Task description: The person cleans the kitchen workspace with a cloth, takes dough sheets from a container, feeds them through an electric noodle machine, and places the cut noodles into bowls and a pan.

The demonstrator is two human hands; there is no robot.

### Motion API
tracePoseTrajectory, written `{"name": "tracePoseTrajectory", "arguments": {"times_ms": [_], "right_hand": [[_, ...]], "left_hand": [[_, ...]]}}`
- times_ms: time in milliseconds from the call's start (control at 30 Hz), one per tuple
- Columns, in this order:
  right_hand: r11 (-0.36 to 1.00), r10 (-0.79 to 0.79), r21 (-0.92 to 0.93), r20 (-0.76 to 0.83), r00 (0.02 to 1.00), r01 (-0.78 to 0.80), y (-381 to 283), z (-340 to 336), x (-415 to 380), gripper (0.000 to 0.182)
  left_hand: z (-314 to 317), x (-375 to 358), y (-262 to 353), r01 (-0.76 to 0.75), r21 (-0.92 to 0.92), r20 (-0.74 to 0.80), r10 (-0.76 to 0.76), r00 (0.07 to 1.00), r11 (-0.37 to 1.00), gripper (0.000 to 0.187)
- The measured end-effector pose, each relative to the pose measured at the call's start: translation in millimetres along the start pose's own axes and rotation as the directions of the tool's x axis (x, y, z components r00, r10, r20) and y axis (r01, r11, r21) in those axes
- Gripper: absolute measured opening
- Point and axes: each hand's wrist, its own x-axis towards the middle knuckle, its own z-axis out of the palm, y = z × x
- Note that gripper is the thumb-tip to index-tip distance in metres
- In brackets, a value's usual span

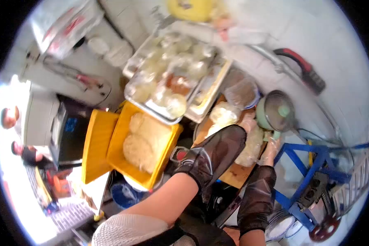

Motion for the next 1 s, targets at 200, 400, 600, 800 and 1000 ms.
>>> {"name": "tracePoseTrajectory", "arguments": {"times_ms": [200, 400, 600, 800, 1000], "right_hand": [[0.997, -0.082, -0.005, -0.147, 0.986, 0.082, -81, 39, -98, 0.041], [0.859, -0.26, -0.178, 0.657, 0.708, 0.48, -106, 162, -307, 0.03], [0.926, -0.238, 0.088, 0.891, 0.387, 0.367, -133, 253, -396, 0.02], [0.881, -0.181, 0.126, 0.98, 0.08, 0.457, -136, 285, -472, 0.014], [0.888, 0.039, -0.097, 0.99, 0.136, 0.45, -128, 301, -473, 0.026]], "left_hand": [[-117, -115, 78, 0.455, -0.878, 0.374, -0.379, 0.846, 0.148, 0.077], [-218, -265, 37, -0.435, -0.756, -0.382, 0.21, 0.9, 0.488, 0.09], [-362, -369, 28, -0.017, -0.903, -0.234, -0.457, 0.858, 0.43, 0.036], [-418, -495, 8, 0.306, -0.893, -0.112, -0.821, 0.559, 0.331, 0.027], [-465, -602, 9, 0.382, -0.811, -0.185, -0.813, 0.552, 0.444, 0.028]]}}
